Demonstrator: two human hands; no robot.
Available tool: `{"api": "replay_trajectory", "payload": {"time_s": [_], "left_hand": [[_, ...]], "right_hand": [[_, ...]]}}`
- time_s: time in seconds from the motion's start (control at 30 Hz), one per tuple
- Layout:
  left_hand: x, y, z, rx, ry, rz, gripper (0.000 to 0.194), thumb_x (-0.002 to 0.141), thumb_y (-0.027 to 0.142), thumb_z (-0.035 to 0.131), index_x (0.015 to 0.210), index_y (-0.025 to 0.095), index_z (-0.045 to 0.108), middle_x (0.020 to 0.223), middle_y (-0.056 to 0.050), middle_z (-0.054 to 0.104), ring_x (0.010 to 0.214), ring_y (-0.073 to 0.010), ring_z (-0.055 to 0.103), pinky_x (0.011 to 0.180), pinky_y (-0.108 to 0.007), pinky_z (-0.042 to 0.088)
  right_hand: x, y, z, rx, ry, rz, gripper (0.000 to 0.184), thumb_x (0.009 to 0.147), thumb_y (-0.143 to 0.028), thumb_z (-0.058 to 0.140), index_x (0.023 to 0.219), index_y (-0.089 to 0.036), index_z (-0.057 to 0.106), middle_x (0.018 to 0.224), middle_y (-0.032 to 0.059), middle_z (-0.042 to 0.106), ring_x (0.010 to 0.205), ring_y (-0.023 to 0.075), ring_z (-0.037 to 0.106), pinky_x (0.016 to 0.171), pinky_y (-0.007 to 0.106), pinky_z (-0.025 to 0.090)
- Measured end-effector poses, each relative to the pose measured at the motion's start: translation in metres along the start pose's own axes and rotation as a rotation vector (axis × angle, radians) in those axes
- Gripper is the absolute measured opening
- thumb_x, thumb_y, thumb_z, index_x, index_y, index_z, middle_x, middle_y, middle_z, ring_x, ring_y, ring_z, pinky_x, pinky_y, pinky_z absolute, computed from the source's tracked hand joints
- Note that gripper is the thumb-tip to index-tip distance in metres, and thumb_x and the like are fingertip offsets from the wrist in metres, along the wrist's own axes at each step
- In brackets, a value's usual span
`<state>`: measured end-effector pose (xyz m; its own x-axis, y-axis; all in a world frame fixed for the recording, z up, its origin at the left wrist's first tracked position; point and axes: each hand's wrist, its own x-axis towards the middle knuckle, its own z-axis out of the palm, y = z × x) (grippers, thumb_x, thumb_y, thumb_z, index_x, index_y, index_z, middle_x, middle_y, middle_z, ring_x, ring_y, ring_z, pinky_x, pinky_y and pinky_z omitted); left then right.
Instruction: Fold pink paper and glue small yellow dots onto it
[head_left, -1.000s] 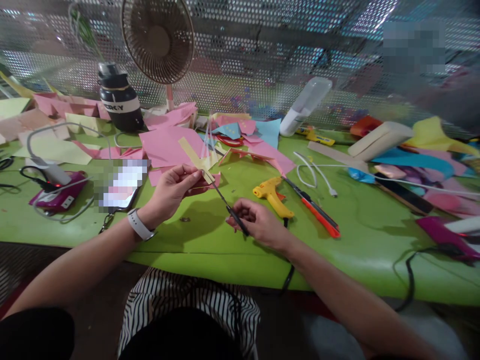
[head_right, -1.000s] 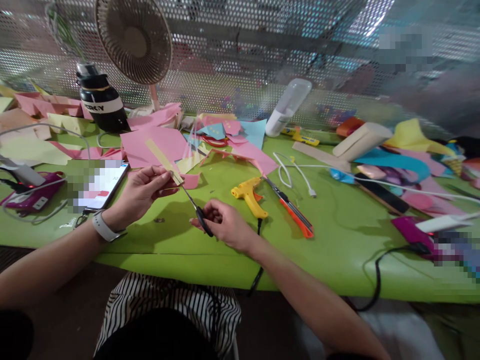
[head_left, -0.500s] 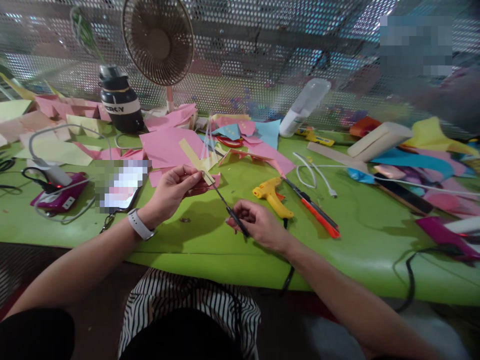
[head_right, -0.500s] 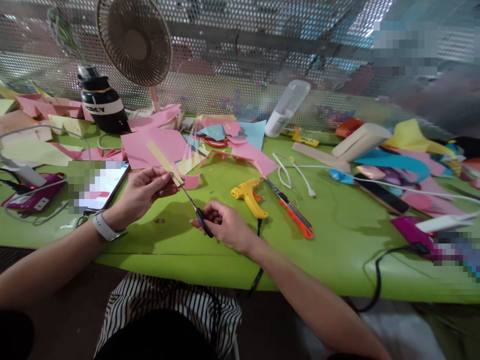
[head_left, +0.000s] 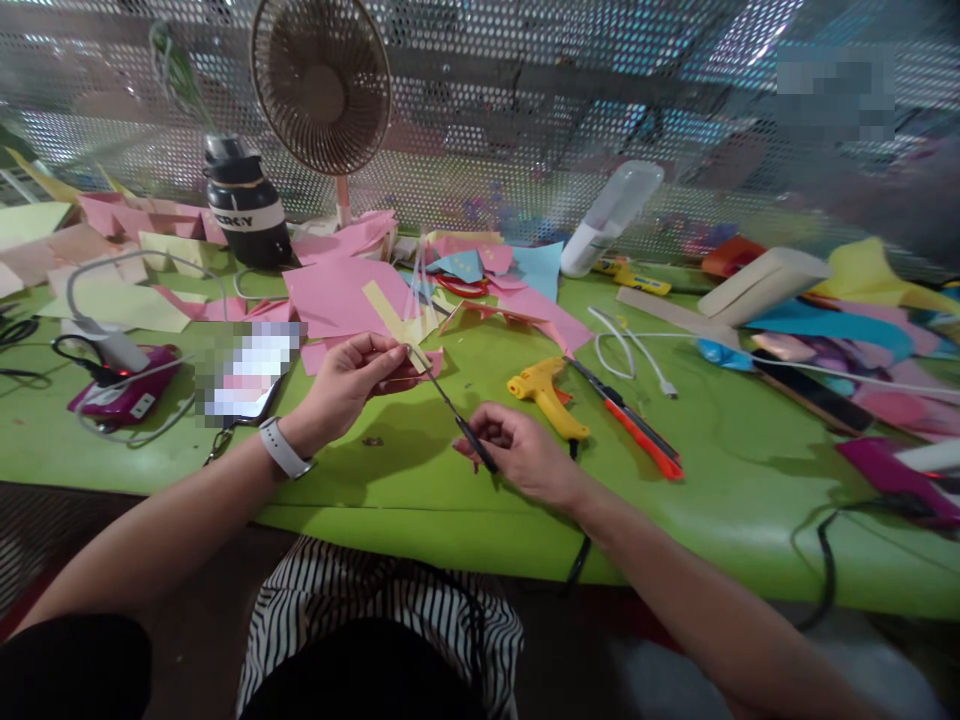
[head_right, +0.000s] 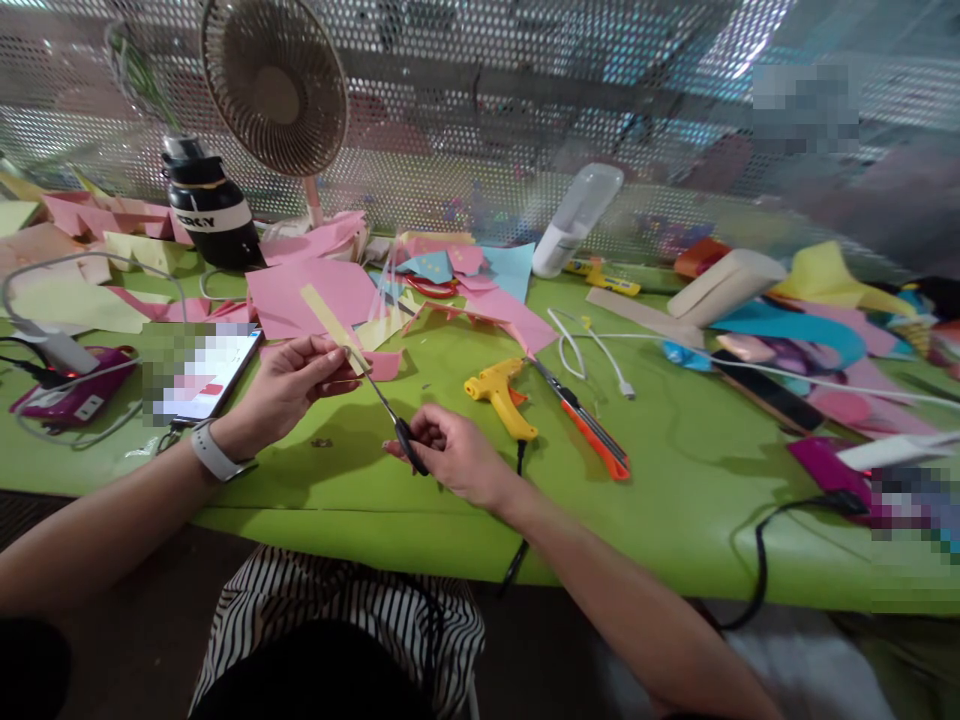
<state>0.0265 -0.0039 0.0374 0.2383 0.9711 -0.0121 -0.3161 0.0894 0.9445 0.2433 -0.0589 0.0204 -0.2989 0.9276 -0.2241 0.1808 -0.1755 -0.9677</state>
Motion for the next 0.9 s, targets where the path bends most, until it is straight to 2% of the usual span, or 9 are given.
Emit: {"api": "replay_trajectory", "payload": {"time_s": [0.17, 0.3, 0.7, 0.9], "left_hand": [[0.0028, 0.0040, -0.0017, -0.054, 0.034, 0.015, 0.027, 0.076, 0.040, 0.080, 0.079, 0.018, 0.065, 0.075, 0.000, 0.069, 0.068, -0.0139, 0.069, 0.071, -0.030, 0.060], [0.0062, 0.0071, -0.0047, -0.006, 0.099, 0.038, 0.025, 0.078, 0.040, 0.078, 0.076, 0.018, 0.065, 0.072, 0.001, 0.067, 0.064, -0.0115, 0.067, 0.072, -0.028, 0.059], [0.0035, 0.0054, -0.0040, 0.018, 0.069, 0.077, 0.025, 0.078, 0.039, 0.078, 0.078, 0.018, 0.063, 0.070, 0.002, 0.065, 0.064, -0.0113, 0.067, 0.070, -0.027, 0.060], [0.0035, 0.0022, -0.0054, 0.098, 0.040, 0.076, 0.028, 0.081, 0.042, 0.074, 0.083, 0.017, 0.062, 0.075, -0.001, 0.069, 0.072, -0.0136, 0.071, 0.071, -0.027, 0.060]], "right_hand": [[0.0006, 0.0015, -0.0011, -0.001, -0.016, -0.001, 0.048, 0.058, -0.055, 0.086, 0.071, -0.021, 0.055, 0.064, -0.0039, 0.056, 0.056, 0.0109, 0.054, 0.053, 0.026, 0.047], [-0.0001, 0.0019, -0.0010, -0.017, -0.014, -0.006, 0.046, 0.058, -0.054, 0.086, 0.071, -0.020, 0.057, 0.063, -0.0034, 0.058, 0.057, 0.0110, 0.054, 0.053, 0.025, 0.047], [-0.0023, -0.0015, -0.0001, 0.000, -0.033, -0.006, 0.047, 0.058, -0.052, 0.087, 0.072, -0.019, 0.057, 0.064, -0.0033, 0.057, 0.057, 0.0103, 0.054, 0.053, 0.024, 0.047], [-0.0022, -0.0004, 0.0001, 0.004, -0.019, -0.010, 0.049, 0.056, -0.053, 0.088, 0.072, -0.018, 0.057, 0.065, -0.0029, 0.057, 0.057, 0.0098, 0.054, 0.053, 0.024, 0.047]]}}
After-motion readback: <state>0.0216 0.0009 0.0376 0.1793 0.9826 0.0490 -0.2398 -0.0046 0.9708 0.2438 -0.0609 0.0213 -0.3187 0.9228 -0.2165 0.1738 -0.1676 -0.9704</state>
